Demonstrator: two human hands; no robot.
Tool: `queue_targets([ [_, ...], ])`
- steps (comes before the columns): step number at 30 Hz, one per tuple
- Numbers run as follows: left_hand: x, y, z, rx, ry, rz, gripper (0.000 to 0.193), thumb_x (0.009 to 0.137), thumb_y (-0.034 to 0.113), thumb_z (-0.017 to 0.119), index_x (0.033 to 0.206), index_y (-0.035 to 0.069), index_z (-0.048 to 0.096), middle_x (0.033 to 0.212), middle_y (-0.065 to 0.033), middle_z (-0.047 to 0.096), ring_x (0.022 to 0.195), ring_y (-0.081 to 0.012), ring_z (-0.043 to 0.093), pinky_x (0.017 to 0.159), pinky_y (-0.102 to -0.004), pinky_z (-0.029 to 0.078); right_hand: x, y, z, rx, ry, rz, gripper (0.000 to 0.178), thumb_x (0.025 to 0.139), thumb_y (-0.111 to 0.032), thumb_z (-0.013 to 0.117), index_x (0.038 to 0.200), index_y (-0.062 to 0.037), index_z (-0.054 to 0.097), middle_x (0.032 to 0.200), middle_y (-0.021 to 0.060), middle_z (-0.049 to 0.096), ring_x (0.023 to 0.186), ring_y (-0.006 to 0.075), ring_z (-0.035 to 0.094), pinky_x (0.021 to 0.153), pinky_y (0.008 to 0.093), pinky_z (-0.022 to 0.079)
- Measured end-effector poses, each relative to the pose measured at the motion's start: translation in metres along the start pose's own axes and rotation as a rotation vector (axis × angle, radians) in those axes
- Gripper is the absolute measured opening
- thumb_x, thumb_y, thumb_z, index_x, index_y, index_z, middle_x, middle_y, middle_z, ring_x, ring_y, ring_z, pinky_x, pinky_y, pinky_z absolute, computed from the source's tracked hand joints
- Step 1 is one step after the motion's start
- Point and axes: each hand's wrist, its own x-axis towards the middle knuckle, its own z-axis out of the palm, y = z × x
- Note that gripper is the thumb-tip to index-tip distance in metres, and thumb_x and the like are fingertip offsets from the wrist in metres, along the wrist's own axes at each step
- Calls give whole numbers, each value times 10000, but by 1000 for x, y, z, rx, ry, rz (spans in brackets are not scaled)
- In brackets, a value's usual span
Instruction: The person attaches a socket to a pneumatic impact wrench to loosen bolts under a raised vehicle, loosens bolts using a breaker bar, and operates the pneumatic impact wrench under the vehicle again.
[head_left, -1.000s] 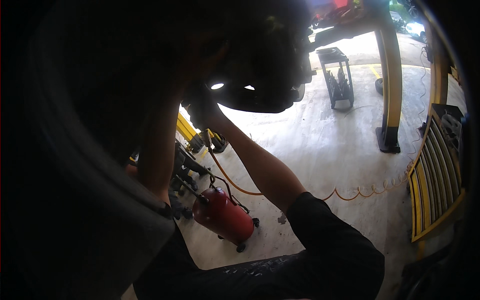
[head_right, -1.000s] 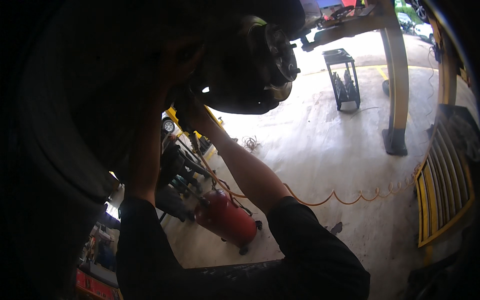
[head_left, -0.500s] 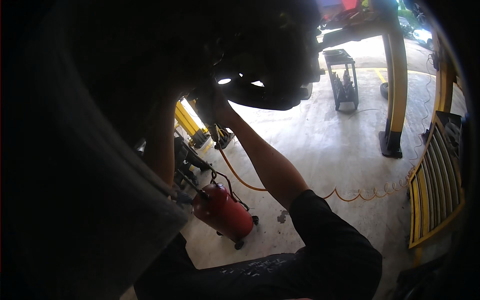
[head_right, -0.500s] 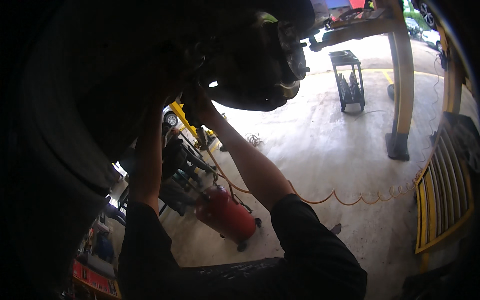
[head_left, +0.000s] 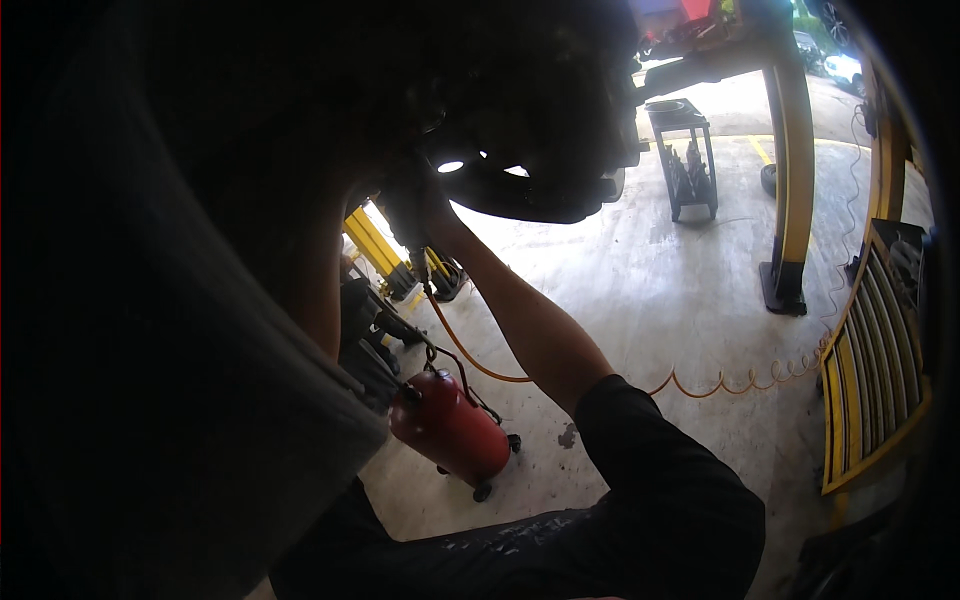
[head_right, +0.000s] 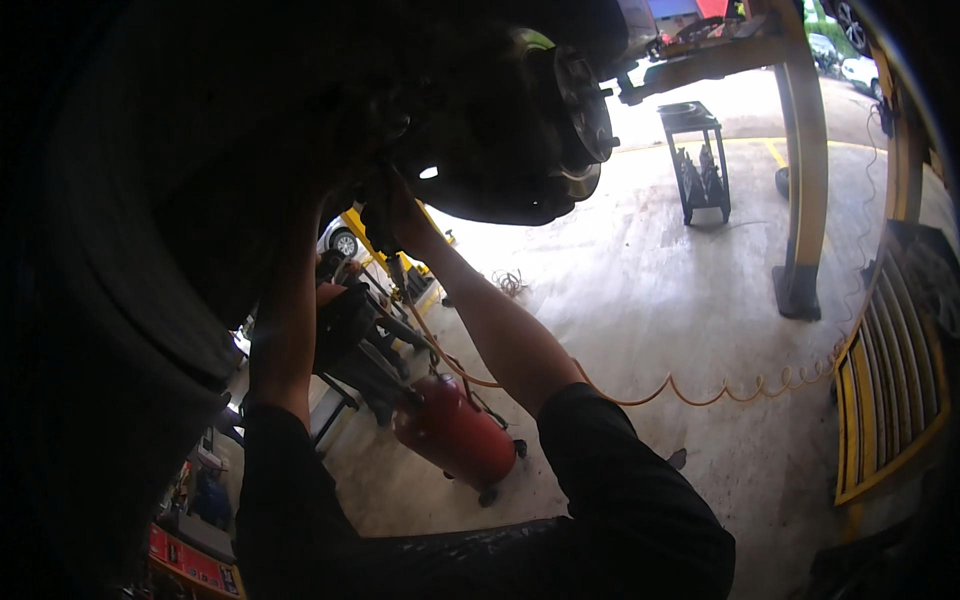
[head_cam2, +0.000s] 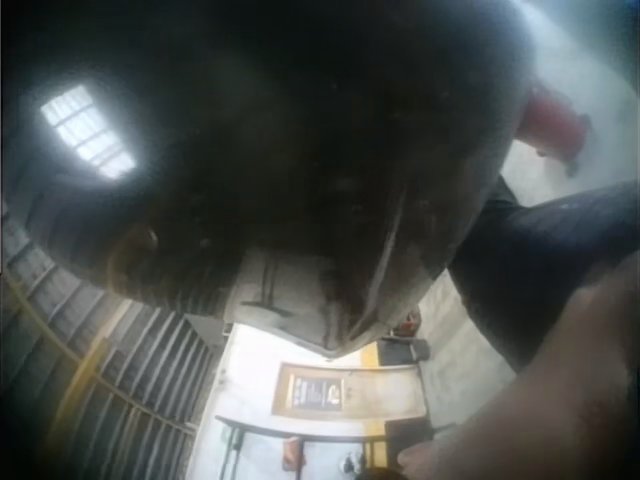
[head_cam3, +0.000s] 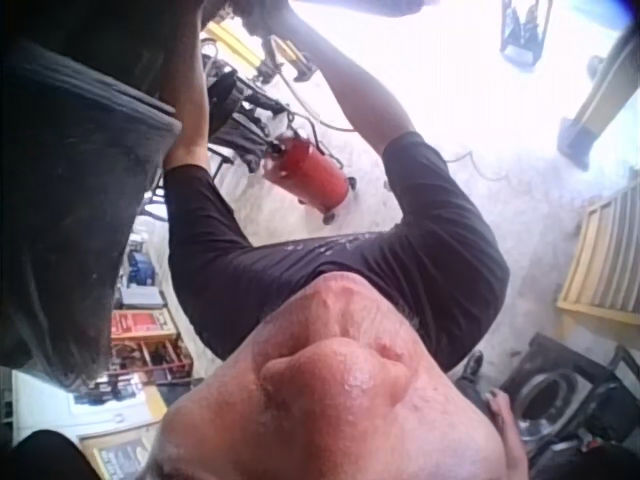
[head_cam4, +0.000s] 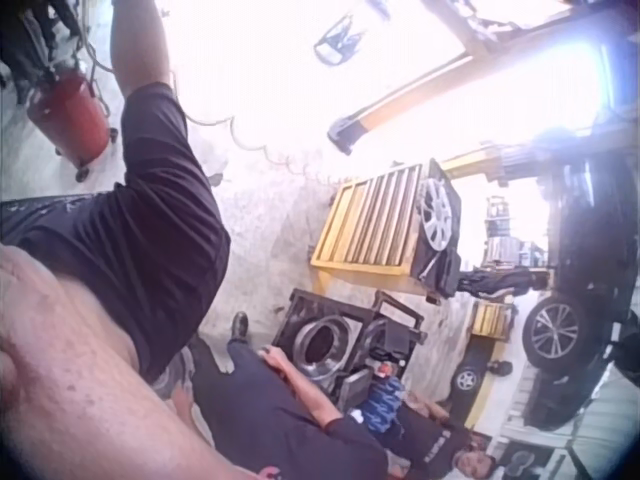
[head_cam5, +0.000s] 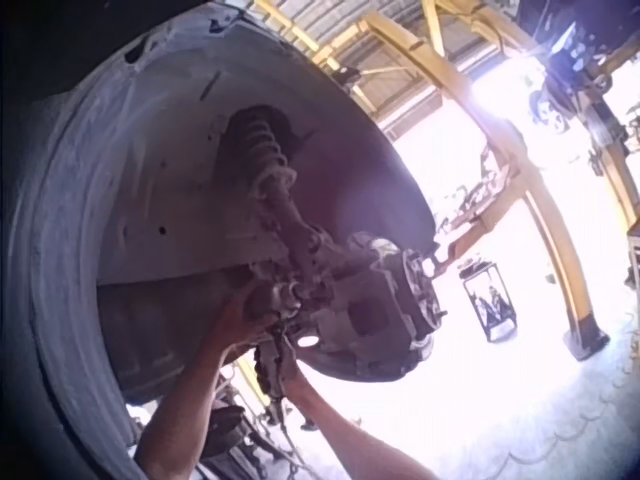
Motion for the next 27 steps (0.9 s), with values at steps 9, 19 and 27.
queue_targets([
  [9, 24, 45, 16, -4, -43, 351, 547, 784, 157, 701, 1289, 101, 497, 1232, -147, 556, 1087, -175, 555, 927, -329, 456, 11, 21, -14, -518, -2, -300, 108, 816, -88, 625, 876, -11, 580, 665, 61, 550, 495, 134, 531, 422, 250, 442],
  [19, 51, 41, 40, 213, 7, 696, 310, 842, 130, 657, 1136, 41, 613, 1059, -131, 651, 973, -227, 636, 831, -326, 496, 23, 31, -32, -880, -95, -641, 261, 660, -57, 720, 892, -42, 602, 899, 98, 569, 750, 202, 557, 607, 295, 470],
  [27, 55, 44, 40, 178, -72, 507, 312, 833, 128, 655, 1129, 43, 608, 1082, -135, 638, 1006, -238, 620, 860, -344, 494, -2, 13, -23, -1264, 46, -1040, 541, 864, -196, 587, 1324, -39, 350, 962, 124, 531, 809, 233, 545, 728, 373, 482],
])
